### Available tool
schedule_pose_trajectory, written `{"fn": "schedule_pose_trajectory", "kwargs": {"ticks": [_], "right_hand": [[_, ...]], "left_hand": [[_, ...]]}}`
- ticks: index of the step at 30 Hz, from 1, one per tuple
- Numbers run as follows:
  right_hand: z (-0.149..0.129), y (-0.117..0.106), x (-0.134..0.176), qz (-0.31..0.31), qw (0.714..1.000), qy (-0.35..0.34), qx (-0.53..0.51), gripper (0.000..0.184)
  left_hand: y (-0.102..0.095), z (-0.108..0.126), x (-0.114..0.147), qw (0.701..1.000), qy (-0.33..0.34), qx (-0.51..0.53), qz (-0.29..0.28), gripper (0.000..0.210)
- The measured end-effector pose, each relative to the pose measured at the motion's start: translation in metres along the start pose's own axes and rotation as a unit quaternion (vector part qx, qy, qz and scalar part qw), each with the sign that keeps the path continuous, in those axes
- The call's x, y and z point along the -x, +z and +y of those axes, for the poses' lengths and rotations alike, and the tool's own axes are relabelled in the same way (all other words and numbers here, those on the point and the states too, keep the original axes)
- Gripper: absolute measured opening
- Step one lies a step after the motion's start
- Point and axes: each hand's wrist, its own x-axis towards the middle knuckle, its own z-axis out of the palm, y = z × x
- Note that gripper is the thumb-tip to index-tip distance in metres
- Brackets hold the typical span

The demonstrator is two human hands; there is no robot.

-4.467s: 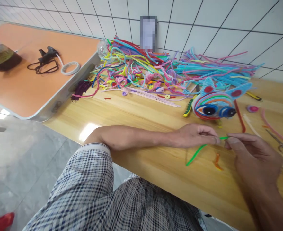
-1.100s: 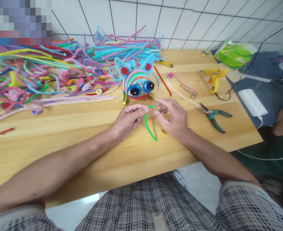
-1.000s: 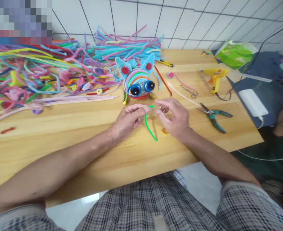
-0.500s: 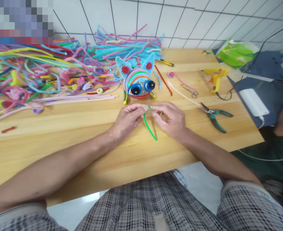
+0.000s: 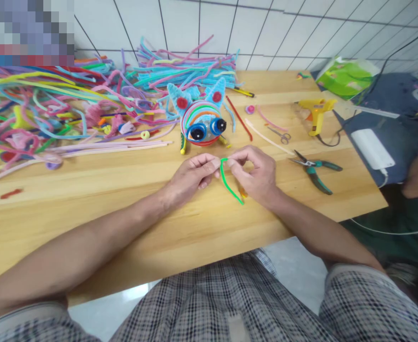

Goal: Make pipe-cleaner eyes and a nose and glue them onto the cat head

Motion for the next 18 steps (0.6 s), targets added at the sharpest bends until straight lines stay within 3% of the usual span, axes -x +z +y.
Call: {"fn": "schedule_pose_trajectory", "kwargs": {"ticks": [18], "right_hand": [[-0.003, 0.005, 0.002, -0.006, 0.998, -0.055, -0.016, 0.014]], "left_hand": [[-0.002, -0.011, -0.003, 0.999, 0.042, -0.008, 0.003, 0.050]]}}
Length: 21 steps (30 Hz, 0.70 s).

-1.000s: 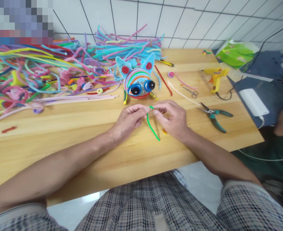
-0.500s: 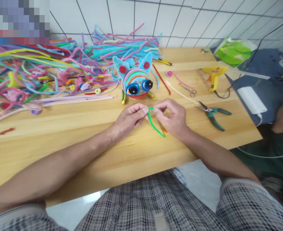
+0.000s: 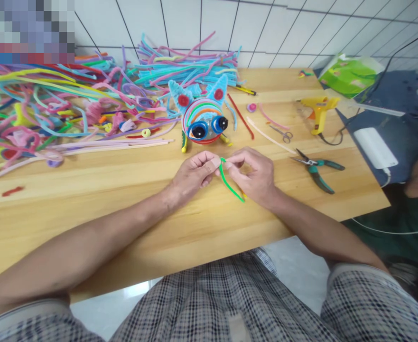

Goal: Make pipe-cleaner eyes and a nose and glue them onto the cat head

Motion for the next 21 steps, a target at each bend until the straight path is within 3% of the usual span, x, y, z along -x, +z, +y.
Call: {"fn": "schedule_pose_trajectory", "kwargs": {"ticks": [9, 13, 17, 21], "right_hand": [[-0.0019, -0.0017, -0.0013, -0.007, 0.998, 0.061, 0.002, 0.010], [-0.0036, -0.0046, -0.0025, -0.052, 0.992, 0.110, -0.034, 0.013], [-0.0065, -0.0029, -0.0004, -0.113, 0.986, 0.111, -0.046, 0.015], [-0.0096, 0.0001, 0.0010, -0.125, 0.984, 0.115, -0.043, 0.021]], "left_hand": [[-0.0004, 0.0007, -0.0003, 1.000, 0.003, 0.001, 0.000, 0.048], [-0.0010, 0.0003, 0.0000, 1.000, 0.020, -0.002, 0.017, 0.050], [-0.0005, 0.0004, 0.0005, 0.999, 0.024, 0.004, 0.036, 0.053], [-0.0017, -0.0017, -0.0015, 0.999, 0.023, 0.001, 0.024, 0.052]]}}
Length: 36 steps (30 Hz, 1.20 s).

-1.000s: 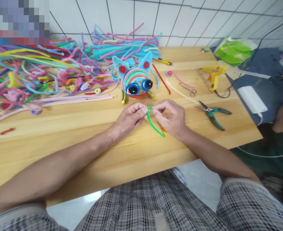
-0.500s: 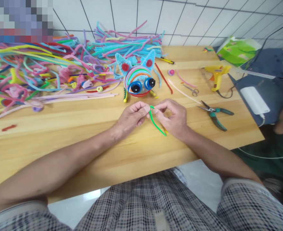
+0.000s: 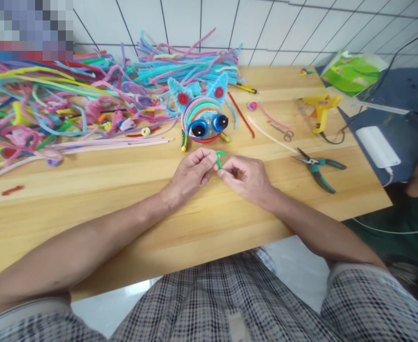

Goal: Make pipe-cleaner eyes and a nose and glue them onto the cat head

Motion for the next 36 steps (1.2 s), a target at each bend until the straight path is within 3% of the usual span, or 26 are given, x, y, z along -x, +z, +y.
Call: {"fn": "schedule_pose_trajectory", "kwargs": {"ticks": [8, 15, 23, 30, 36], "right_hand": [[0.005, -0.012, -0.006, -0.006, 0.999, 0.033, -0.004, 0.010], [0.013, -0.035, -0.010, -0.029, 0.990, -0.081, 0.113, 0.012], [0.031, -0.037, -0.018, -0.011, 0.963, -0.161, 0.214, 0.019], [0.033, -0.033, -0.018, -0.033, 0.959, -0.188, 0.208, 0.011], [0.033, -0.029, -0.016, -0.024, 0.959, -0.204, 0.196, 0.015]], "left_hand": [[-0.003, -0.001, -0.002, 0.999, -0.003, -0.042, -0.001, 0.041], [-0.002, 0.003, 0.001, 0.998, -0.028, -0.057, 0.002, 0.028], [-0.002, 0.006, 0.002, 0.990, -0.040, -0.133, -0.040, 0.035], [-0.003, 0.003, 0.003, 0.985, -0.025, -0.165, -0.032, 0.049], [-0.002, 0.003, 0.004, 0.986, -0.013, -0.157, -0.048, 0.052]]}}
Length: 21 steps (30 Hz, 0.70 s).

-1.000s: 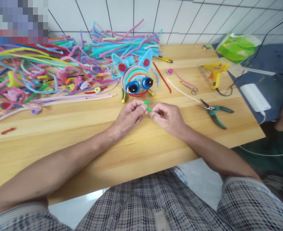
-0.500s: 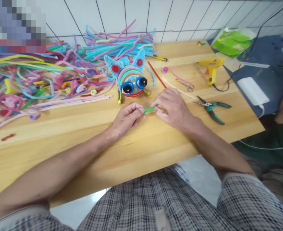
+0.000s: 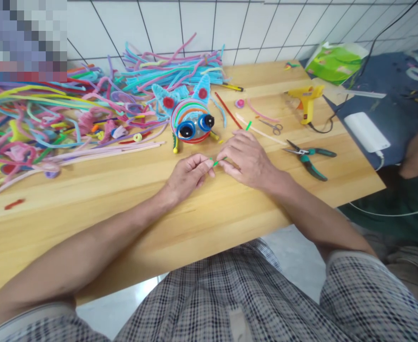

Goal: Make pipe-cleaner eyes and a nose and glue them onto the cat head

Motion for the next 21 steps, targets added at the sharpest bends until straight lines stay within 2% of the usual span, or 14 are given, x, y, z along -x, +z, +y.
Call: {"fn": "schedule_pose_trajectory", "kwargs": {"ticks": [11, 21], "right_hand": [[0.0000, -0.0011, -0.0006, -0.022, 0.999, -0.008, 0.028, 0.019], [-0.0007, 0.0002, -0.0013, -0.031, 0.999, 0.024, 0.014, 0.020]], "left_hand": [[-0.0010, -0.0031, 0.0013, 1.000, -0.005, -0.005, 0.000, 0.046], [0.0008, -0.0022, 0.0018, 1.000, 0.001, -0.018, 0.012, 0.045]]}}
